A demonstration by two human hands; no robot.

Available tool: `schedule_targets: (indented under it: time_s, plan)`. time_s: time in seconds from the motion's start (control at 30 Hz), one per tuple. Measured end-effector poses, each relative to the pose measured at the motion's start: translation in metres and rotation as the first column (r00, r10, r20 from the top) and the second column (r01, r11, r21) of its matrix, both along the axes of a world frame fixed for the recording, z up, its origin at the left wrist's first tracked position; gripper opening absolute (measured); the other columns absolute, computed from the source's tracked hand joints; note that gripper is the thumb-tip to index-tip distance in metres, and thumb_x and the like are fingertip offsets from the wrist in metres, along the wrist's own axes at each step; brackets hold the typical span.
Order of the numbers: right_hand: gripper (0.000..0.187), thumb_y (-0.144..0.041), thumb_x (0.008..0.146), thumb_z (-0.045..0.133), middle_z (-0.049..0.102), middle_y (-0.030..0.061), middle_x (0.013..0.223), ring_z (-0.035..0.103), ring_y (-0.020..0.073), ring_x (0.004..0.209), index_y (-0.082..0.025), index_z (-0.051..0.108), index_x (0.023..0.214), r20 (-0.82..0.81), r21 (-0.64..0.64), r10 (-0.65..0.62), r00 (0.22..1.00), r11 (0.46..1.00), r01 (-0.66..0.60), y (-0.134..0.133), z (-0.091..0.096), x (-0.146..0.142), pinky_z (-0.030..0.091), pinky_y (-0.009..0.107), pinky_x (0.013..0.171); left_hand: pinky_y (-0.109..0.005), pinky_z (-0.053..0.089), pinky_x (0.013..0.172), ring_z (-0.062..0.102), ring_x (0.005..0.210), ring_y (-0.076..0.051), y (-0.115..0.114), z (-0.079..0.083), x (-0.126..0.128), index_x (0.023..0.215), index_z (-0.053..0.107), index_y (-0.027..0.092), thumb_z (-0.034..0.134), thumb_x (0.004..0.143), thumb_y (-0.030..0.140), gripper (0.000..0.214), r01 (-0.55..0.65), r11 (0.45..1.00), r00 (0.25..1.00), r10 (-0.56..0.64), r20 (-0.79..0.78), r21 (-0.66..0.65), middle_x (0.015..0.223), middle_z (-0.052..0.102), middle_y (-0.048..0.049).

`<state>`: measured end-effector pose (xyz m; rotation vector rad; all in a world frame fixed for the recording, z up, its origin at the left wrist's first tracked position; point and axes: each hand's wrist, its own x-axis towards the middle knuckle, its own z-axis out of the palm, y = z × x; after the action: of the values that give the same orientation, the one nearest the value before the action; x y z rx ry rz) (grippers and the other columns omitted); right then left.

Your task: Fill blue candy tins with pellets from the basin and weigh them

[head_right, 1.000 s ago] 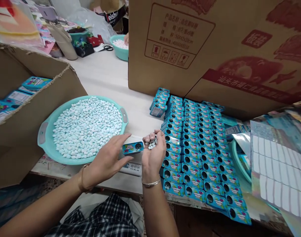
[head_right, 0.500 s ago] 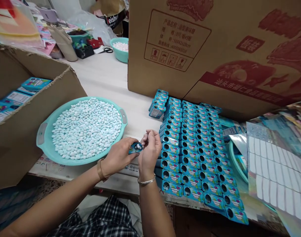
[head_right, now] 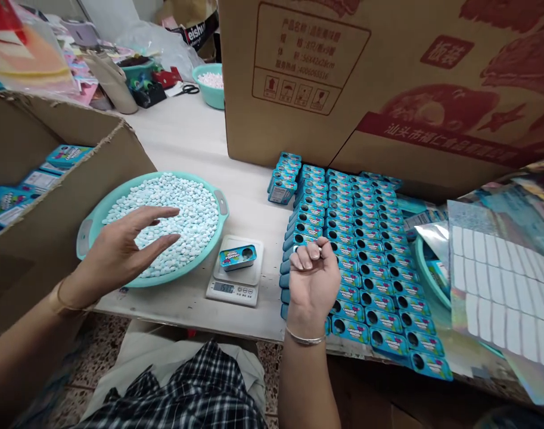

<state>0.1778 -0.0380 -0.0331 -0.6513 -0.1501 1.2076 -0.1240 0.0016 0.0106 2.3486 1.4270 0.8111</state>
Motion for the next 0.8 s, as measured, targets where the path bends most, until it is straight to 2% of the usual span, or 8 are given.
schedule_targets:
  time_s: [0.07,0.13,0.27,0.37,0.43,0.57,0.67,0.8]
  plan:
    - [0.004,-0.017,0.087,0.054,0.039,-0.0085,0.060,0.036,0.0050,0.045,-0.018,0.054,0.083,-0.006,-0.006,0.000,1.000,1.000,0.000,-0.005,-0.002,0.001,0.033,0.018,0.043,-0.049,0.045,0.102,0.052,0.122,-0.027,0.010,0.002,0.003,0.129,0.053,0.024,0.051,0.092,0.027,0.038,0.127,0.990,0.982,-0.116,-0.148,0.068,0.129,0.057,-0.0076]
    - [0.005,-0.018,0.087,0.054,0.038,-0.0085,0.059,0.036,0.0050,0.045,-0.018,0.054,0.083,-0.020,-0.011,0.005,1.000,1.000,-0.005,-0.009,-0.004,0.000,0.033,0.018,0.043,-0.055,0.037,0.108,0.039,0.134,-0.030,0.020,0.002,0.013,0.132,0.052,0.025,0.049,0.089,0.015,0.044,0.302,0.949,0.916,-0.264,-0.302,0.086,0.138,0.050,-0.0079]
    - [0.005,-0.019,0.088,0.053,0.037,-0.0086,0.058,0.034,0.0047,0.044,-0.018,0.055,0.083,-0.066,-0.031,0.024,0.998,0.999,-0.026,-0.012,-0.007,-0.005,0.032,0.017,0.042,-0.058,0.021,0.116,0.020,0.146,-0.028,0.035,0.001,0.041,0.140,0.041,0.038,0.042,0.079,-0.004,0.074,0.591,0.806,0.714,-0.505,-0.486,0.030,0.153,0.033,-0.0019]
    - [0.005,-0.023,0.086,0.057,0.037,-0.0086,0.059,0.034,0.0041,0.045,-0.019,0.056,0.083,-0.018,-0.059,0.008,1.000,0.998,-0.009,-0.013,-0.008,-0.012,0.031,0.016,0.042,-0.054,0.019,0.117,0.018,0.146,-0.025,0.044,-0.001,0.059,0.145,0.031,0.038,0.038,0.081,-0.007,0.079,0.694,0.720,0.608,-0.580,-0.542,0.008,0.157,0.027,-0.0035]
    - [0.008,-0.026,0.085,0.060,0.041,-0.0077,0.060,0.035,0.0041,0.046,-0.019,0.058,0.084,0.101,-0.079,-0.011,0.995,0.997,0.019,-0.011,-0.008,-0.020,0.030,0.016,0.042,-0.052,0.021,0.116,0.022,0.145,-0.027,0.048,-0.002,0.067,0.147,0.029,0.030,0.041,0.084,-0.002,0.071,0.660,0.751,0.639,-0.551,-0.536,0.013,0.154,0.031,-0.0088]
    - [0.014,-0.032,0.082,0.065,0.049,-0.0048,0.066,0.044,0.0058,0.053,-0.019,0.058,0.081,0.217,-0.072,0.029,0.976,0.997,-0.014,0.003,-0.007,-0.040,0.039,0.018,0.049,-0.045,0.040,0.103,0.048,0.126,-0.030,0.048,-0.007,0.073,0.139,0.040,0.013,0.055,0.089,0.030,0.055,0.417,0.903,0.815,-0.421,-0.399,-0.101,0.133,0.055,-0.0175]
    - [0.014,-0.032,0.081,0.065,0.053,-0.0038,0.071,0.052,0.0078,0.062,-0.020,0.058,0.078,0.167,-0.050,0.036,0.985,0.998,-0.028,0.016,-0.010,-0.057,0.047,0.023,0.063,-0.040,0.047,0.093,0.059,0.111,-0.029,0.036,-0.018,0.075,0.131,0.049,0.011,0.061,0.084,0.048,0.061,0.314,0.916,0.880,-0.379,-0.286,-0.250,0.120,0.063,-0.0161]
    - [0.014,-0.031,0.084,0.061,0.058,-0.0023,0.075,0.058,0.0104,0.073,-0.019,0.060,0.076,0.256,-0.013,0.016,0.967,1.000,-0.013,0.025,-0.017,-0.073,0.049,0.029,0.079,-0.041,0.046,0.089,0.060,0.105,-0.030,0.017,-0.044,0.084,0.122,0.057,0.014,0.070,0.076,0.048,0.058,0.253,0.936,0.922,-0.310,-0.232,-0.244,0.112,0.066,-0.0129]
